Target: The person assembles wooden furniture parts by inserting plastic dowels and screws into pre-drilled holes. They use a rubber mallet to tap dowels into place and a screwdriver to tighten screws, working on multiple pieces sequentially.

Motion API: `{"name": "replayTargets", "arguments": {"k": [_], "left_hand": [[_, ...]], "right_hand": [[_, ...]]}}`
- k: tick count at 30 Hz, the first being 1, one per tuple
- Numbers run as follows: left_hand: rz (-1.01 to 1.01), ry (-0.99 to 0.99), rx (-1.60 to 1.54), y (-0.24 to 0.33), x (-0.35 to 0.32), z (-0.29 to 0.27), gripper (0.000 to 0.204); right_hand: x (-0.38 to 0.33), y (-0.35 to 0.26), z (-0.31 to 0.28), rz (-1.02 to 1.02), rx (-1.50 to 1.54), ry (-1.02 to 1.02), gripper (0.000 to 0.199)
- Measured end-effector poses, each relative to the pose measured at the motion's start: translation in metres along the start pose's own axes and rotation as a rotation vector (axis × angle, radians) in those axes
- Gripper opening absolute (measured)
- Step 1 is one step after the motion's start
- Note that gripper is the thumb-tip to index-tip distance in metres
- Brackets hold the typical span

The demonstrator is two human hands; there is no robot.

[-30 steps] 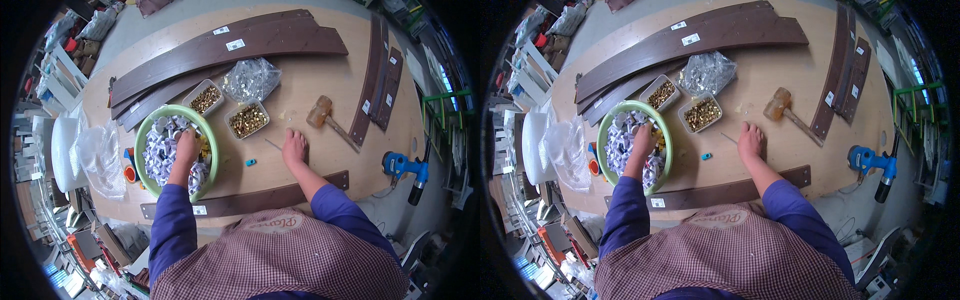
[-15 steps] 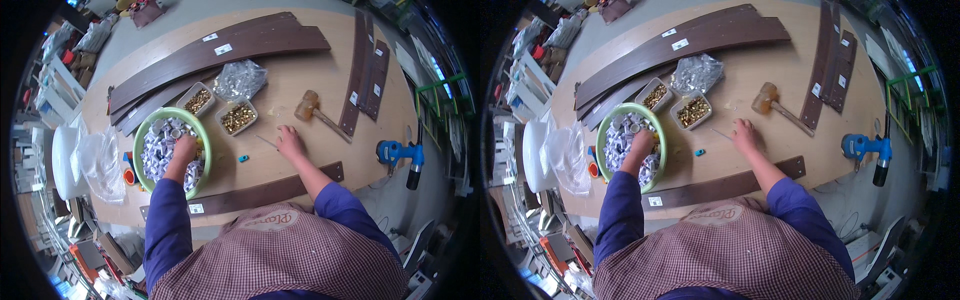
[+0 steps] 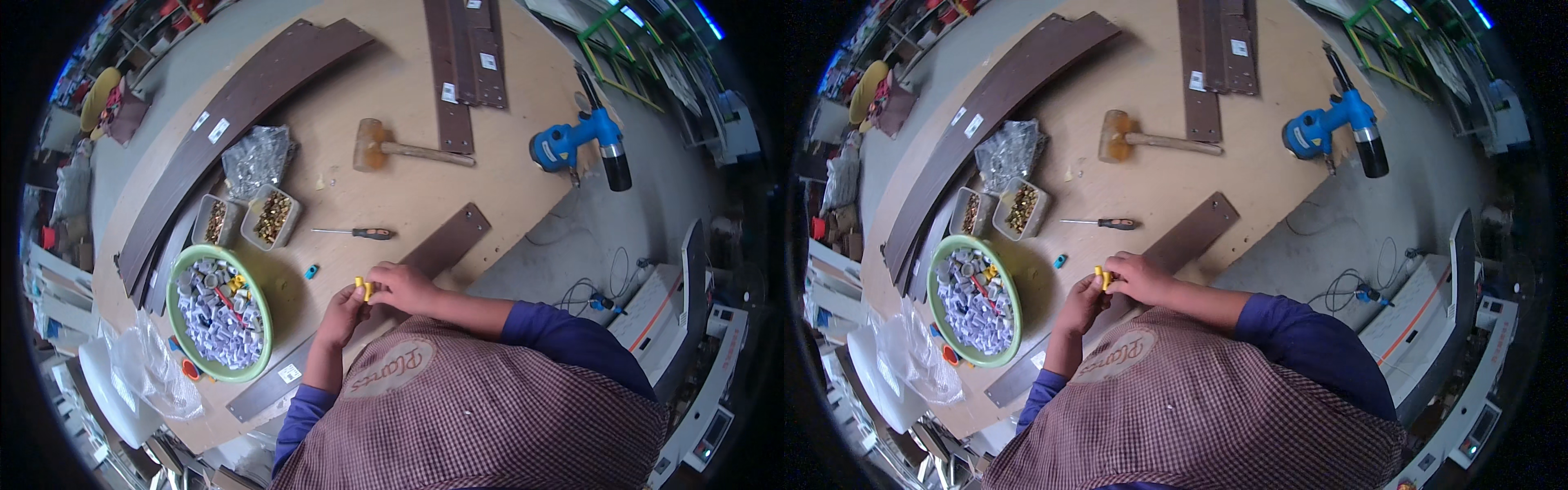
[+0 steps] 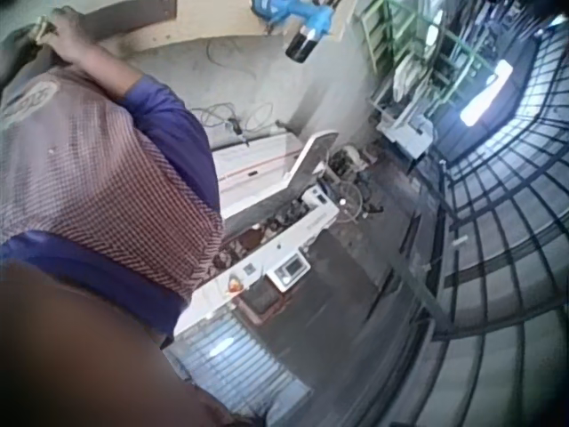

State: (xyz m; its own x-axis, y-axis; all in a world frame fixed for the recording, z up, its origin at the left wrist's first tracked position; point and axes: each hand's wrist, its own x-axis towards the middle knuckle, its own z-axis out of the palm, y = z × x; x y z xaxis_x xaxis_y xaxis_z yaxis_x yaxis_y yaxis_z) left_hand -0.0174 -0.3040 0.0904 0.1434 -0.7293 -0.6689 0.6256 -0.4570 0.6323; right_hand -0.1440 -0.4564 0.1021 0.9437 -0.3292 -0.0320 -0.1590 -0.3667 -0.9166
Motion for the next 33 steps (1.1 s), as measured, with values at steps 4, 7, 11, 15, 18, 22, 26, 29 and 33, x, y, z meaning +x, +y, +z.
{"name": "replayTargets", "arguments": {"k": [4,7,11,15,18,22,26,29,33], "left_hand": [[-0.022,-0.033,0.297,-0.021,0.036,0.02,0.032],[0.435,0.394,0.965,-0.03,0.058,0.025,0.029],[0.406,0.658,1.185,-0.028,0.072,0.007,0.032],[0.556,0.823,1.317,-0.036,0.074,0.007,0.059],[0.689,0.956,1.584,-0.049,0.066,0.025,0.085],[0.661,0.488,1.51,-0.066,0.06,0.054,0.098],[0.637,0.421,1.465,-0.066,0.071,0.063,0.101],[0.782,0.434,1.397,-0.064,0.072,0.061,0.097],[0.764,0.436,1.43,-0.066,0.064,0.057,0.093]], "right_hand": [[-0.031,0.039,-0.013,0.348,0.229,-0.02,0.025],[-0.045,0.08,-0.034,0.618,0.66,0.068,0.017],[-0.049,0.146,-0.096,0.23,-0.156,0.62,0.016],[-0.048,0.186,-0.149,0.516,0.007,0.706,0.017],[-0.044,0.196,-0.16,0.631,0.004,0.662,0.018],[-0.043,0.201,-0.157,0.646,-0.017,0.602,0.013],[-0.043,0.206,-0.166,0.698,0.299,0.564,0.011],[-0.044,0.205,-0.18,0.731,0.488,0.432,0.01],[-0.049,0.201,-0.191,0.766,0.539,0.286,0.013]]}}
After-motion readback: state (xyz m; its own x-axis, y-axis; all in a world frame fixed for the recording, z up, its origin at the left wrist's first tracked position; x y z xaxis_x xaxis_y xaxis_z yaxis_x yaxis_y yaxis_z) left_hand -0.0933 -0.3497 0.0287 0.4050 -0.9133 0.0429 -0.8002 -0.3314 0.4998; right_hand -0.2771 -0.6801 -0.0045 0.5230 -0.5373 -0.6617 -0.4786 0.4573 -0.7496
